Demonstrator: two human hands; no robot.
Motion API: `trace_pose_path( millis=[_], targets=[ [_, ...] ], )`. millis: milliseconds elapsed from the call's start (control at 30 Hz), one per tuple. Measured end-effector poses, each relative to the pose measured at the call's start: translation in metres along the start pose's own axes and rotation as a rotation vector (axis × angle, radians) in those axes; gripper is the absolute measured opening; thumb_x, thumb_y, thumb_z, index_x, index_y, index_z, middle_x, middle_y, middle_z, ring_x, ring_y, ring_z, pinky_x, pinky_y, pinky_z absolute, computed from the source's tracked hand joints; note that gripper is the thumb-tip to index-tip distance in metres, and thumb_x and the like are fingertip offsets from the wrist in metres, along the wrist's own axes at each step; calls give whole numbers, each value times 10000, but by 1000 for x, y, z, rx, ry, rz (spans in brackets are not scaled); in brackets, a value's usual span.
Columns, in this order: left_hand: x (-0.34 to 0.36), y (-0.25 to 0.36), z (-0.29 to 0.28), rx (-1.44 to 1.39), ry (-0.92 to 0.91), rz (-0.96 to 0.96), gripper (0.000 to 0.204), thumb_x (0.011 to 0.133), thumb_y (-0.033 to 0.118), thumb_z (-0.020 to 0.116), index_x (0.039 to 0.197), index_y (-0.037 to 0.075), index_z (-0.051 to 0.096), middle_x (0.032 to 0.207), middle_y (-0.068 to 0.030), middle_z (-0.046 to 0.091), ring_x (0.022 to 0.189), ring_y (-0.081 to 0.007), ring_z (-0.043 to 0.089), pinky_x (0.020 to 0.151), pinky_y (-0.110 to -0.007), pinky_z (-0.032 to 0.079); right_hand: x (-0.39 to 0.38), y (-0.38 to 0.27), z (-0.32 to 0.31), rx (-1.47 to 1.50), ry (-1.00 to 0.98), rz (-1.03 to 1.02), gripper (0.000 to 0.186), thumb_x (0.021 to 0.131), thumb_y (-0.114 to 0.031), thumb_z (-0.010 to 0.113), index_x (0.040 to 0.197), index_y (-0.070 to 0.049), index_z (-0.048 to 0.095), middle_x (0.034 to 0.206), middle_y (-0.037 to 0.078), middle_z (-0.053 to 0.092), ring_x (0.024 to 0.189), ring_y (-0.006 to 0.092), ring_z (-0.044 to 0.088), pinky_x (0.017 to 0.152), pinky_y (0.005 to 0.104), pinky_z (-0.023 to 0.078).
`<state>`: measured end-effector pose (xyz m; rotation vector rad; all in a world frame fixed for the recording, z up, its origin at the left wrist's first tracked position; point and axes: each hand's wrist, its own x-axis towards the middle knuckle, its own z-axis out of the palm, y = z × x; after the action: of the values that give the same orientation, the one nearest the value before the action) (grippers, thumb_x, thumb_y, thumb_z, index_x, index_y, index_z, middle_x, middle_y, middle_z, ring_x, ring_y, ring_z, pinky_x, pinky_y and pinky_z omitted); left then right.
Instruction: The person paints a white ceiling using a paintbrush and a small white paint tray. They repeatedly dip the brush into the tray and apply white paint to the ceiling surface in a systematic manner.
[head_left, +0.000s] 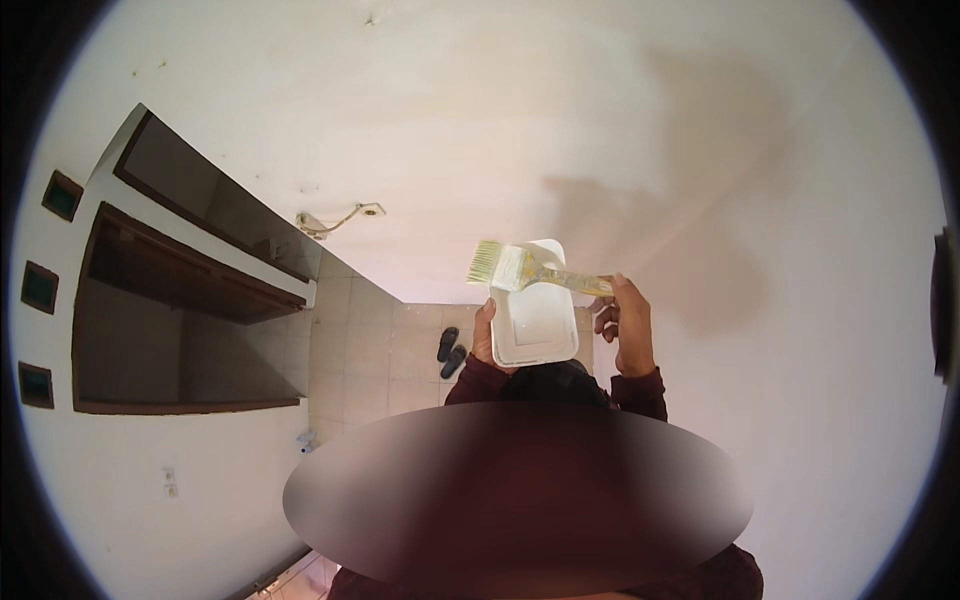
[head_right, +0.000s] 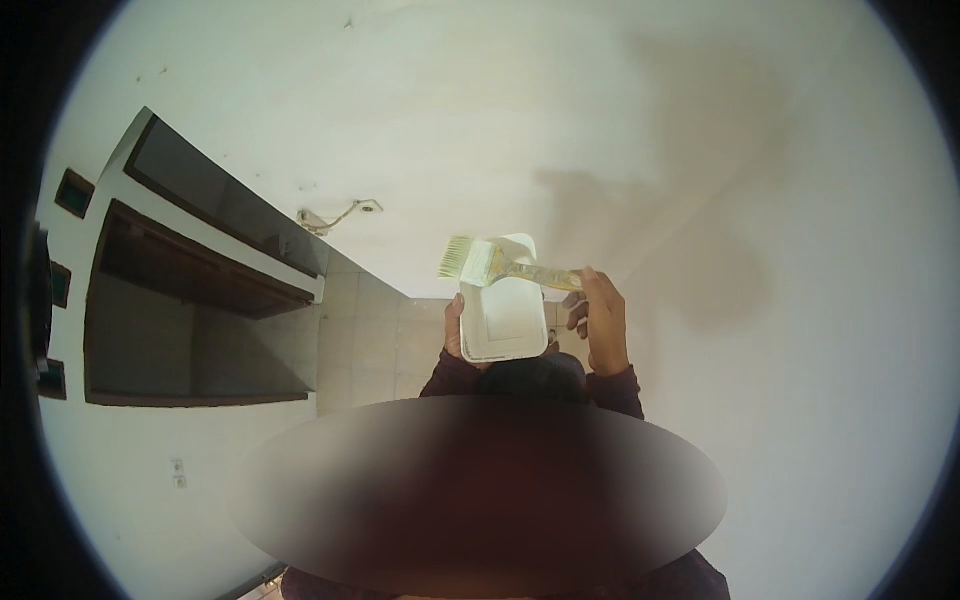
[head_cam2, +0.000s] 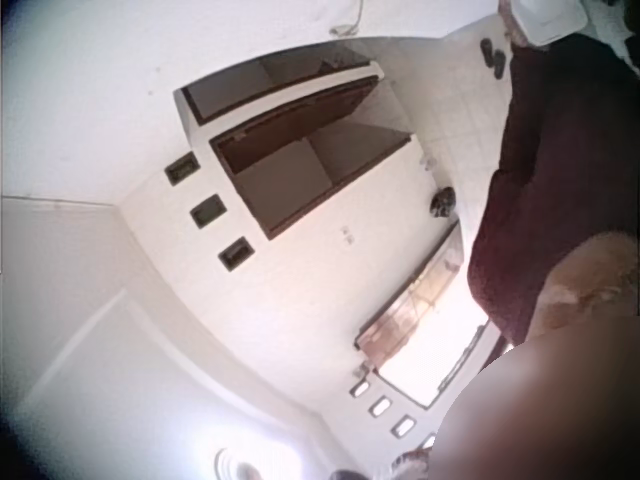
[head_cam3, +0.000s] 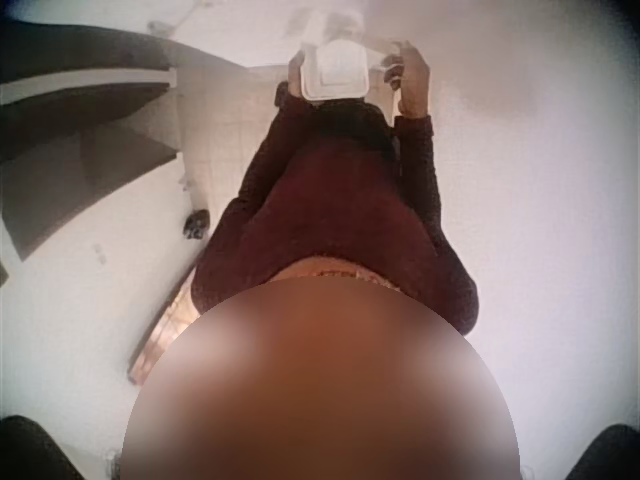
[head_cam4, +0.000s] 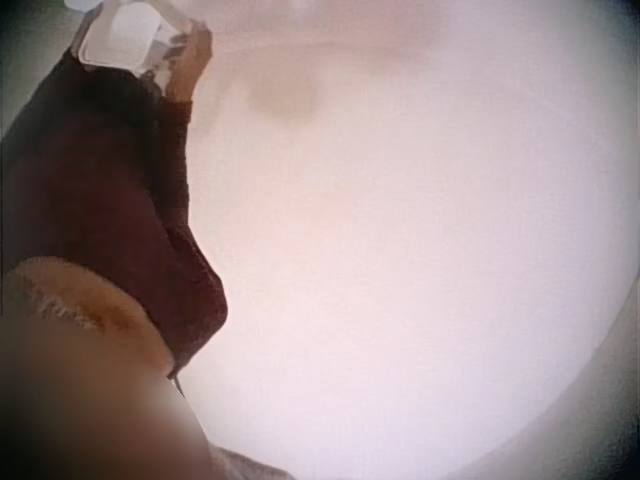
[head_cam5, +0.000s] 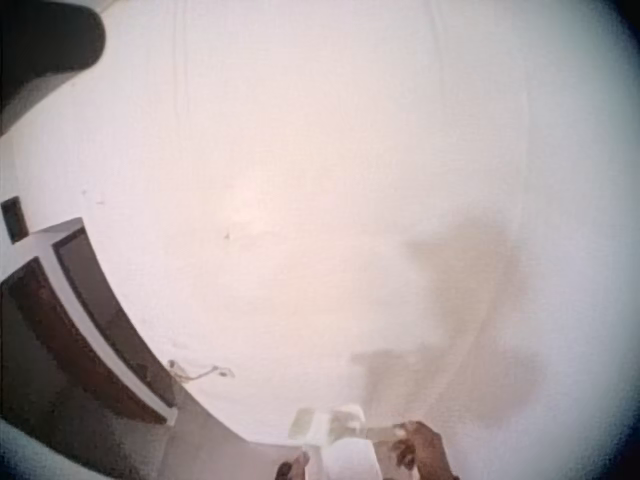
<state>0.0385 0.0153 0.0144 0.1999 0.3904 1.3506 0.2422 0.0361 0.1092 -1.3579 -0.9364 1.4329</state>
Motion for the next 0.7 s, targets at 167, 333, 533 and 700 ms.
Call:
trace_pose_path(
  millis=[167, 333, 533, 700],
  targets=[
    [-6, 2, -9, -90, 30, -8, 729, 880, 460, 656, 1446, 63, 424, 1319, -162, 590, 1156, -319, 625, 954, -490, 553, -25, -18, -20, -191, 112, -226, 418, 982, -354, 517, 1170, 6, 616, 840, 51, 613, 665, 107, 544, 542, 238, 381],
    [-2, 14, -9, -62, 25, 4, 725, 890, 478, 644, 1438, 54, 432, 1317, -162, 591, 1147, -313, 631, 953, -481, 555, -92, -88, -67, 463, -992, -684, 253, 963, -237, 563, 771, -76, 521, 683, 28, 484, 552, 121, 430, 462, 284, 350],
    [-2, 18, -14, -44, 41, -58, 740, 888, 486, 651, 1444, 52, 426, 1317, -166, 588, 1159, -308, 625, 954, -478, 556, -114, -195, -33, 31, -1576, -1011, 219, 944, -220, 569, 781, -79, 535, 697, 26, 503, 564, 125, 449, 476, 285, 361],
    [-3, 18, -18, -63, 59, -40, 759, 875, 488, 671, 1448, 57, 423, 1328, -169, 581, 1164, -312, 622, 961, -484, 552, -107, -204, -29, -7, -1623, -1033, 190, 929, -207, 574, 788, -82, 547, 709, 25, 518, 575, 128, 466, 488, 286, 370]
  ],
)
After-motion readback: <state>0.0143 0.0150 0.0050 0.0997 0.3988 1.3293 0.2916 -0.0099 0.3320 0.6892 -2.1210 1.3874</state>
